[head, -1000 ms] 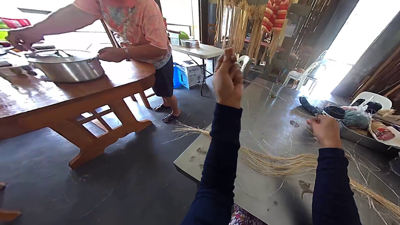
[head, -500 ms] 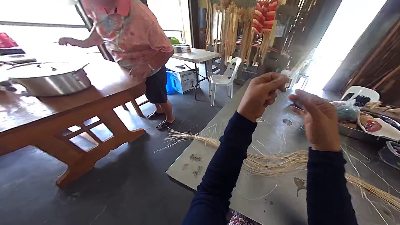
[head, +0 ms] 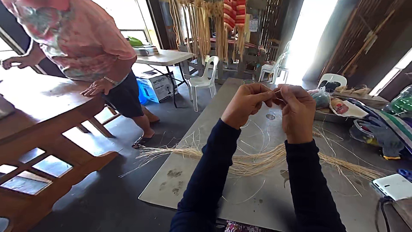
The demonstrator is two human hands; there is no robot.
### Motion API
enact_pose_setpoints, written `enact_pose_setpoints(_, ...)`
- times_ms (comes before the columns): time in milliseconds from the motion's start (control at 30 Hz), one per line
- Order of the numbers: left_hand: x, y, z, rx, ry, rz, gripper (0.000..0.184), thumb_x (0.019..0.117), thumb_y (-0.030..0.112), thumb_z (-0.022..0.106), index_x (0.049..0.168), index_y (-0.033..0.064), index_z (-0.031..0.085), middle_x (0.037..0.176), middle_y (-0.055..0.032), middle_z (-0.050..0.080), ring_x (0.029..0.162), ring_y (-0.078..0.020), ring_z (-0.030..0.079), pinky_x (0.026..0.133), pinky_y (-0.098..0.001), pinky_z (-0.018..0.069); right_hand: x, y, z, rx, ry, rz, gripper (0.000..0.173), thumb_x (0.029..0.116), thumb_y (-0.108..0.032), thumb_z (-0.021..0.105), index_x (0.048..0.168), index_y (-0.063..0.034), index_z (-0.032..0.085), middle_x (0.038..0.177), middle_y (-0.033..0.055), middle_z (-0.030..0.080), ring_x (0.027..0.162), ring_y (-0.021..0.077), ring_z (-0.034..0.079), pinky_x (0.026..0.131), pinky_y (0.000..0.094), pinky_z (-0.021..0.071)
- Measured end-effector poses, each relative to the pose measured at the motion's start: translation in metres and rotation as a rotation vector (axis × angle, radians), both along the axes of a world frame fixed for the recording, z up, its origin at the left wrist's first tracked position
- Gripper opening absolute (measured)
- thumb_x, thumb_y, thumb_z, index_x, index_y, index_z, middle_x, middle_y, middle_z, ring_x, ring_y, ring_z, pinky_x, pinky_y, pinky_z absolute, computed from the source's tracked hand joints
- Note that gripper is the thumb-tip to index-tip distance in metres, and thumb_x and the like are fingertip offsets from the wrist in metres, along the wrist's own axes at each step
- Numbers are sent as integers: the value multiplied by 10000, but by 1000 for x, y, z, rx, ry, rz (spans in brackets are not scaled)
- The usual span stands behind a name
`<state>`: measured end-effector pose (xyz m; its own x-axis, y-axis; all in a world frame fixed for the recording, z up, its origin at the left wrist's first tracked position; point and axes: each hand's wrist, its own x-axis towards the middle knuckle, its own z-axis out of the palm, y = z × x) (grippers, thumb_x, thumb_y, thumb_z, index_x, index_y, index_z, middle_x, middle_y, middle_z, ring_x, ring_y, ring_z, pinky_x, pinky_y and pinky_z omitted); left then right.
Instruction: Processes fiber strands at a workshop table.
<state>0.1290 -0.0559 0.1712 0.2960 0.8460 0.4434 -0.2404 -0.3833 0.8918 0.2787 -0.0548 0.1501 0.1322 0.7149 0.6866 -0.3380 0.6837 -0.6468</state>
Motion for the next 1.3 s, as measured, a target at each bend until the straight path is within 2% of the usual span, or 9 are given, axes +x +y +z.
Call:
enact_pose_setpoints(267,-17,3,1,30,129,60,161,999,-8,567,875,33,660,653,38,608,440,40,365,406,-118,280,27,7,7,-39,89,-120,172,1014,-42,588,906,-71,719,821,28,754,781,131,738,783,301,628)
enact_pose_setpoints(467,-18,10,0,-123,-75,73,224,1054,39,479,897,57,638,677,42,589,430,38,345,393,-109,277,37,26,-1,-54,30,-532,338,1072,-224,536,783,-106,667,694,-54,697,649,38,664,658,239,566)
enact_pose_setpoints(500,-17,11,0,-145,-125,57,231,1057,45,469,895,66,633,683,43,582,430,36,349,392,-105,287,35,24,-1,-121,-40,-502,406,1106,-291,448,859,-75,687,773,-28,722,752,50,678,730,261,556)
enact_pose_setpoints(567,-13,11,0,-165,-236,15,242,1064,57,452,900,72,630,692,43,565,438,31,361,396,-104,301,23,19,-2,-236,-171,-265,528,1131,-368,294,1267,11,636,1091,64,728,1036,124,675,913,336,543)
enact_pose_setpoints(667,-4,10,-1,-149,-377,-19,251,1070,67,435,897,86,616,666,54,521,446,21,365,405,-108,306,-10,12,-9,-315,-214,153,552,1122,-437,259,1494,-60,414,1148,47,688,1017,136,680,901,351,561)
enact_pose_setpoints(767,2,11,-3,-111,-447,-1,259,1071,79,442,880,94,616,643,53,502,454,5,376,419,-123,336,-28,-4,-16,-383,-310,436,418,1105,-494,318,1247,-185,561,949,-40,686,735,62,677,662,259,601)
enact_pose_setpoints(867,0,15,-4,-134,-474,29,273,1086,111,425,884,117,609,657,47,531,502,-21,484,489,-160,467,-30,-6,-14,-460,-351,316,284,1107,-369,429,1029,-177,623,703,-83,580,437,-24,391,390,132,320)
enact_pose_setpoints(1067,-7,17,-3,-149,-587,-18,299,1110,125,349,901,161,560,768,34,623,764,-103,669,828,-315,596,-25,12,-17,-401,-323,158,224,1068,-137,540,920,-50,683,613,-59,589,407,-30,338,378,140,264)
enact_pose_setpoints(1300,-18,20,-1,-153,-739,32,258,1111,120,352,959,148,559,737,32,613,689,-81,651,729,-246,593,-17,17,-18,-344,-547,101,236,1062,-112,546,962,-6,732,626,-37,618,434,-16,412,409,150,329)
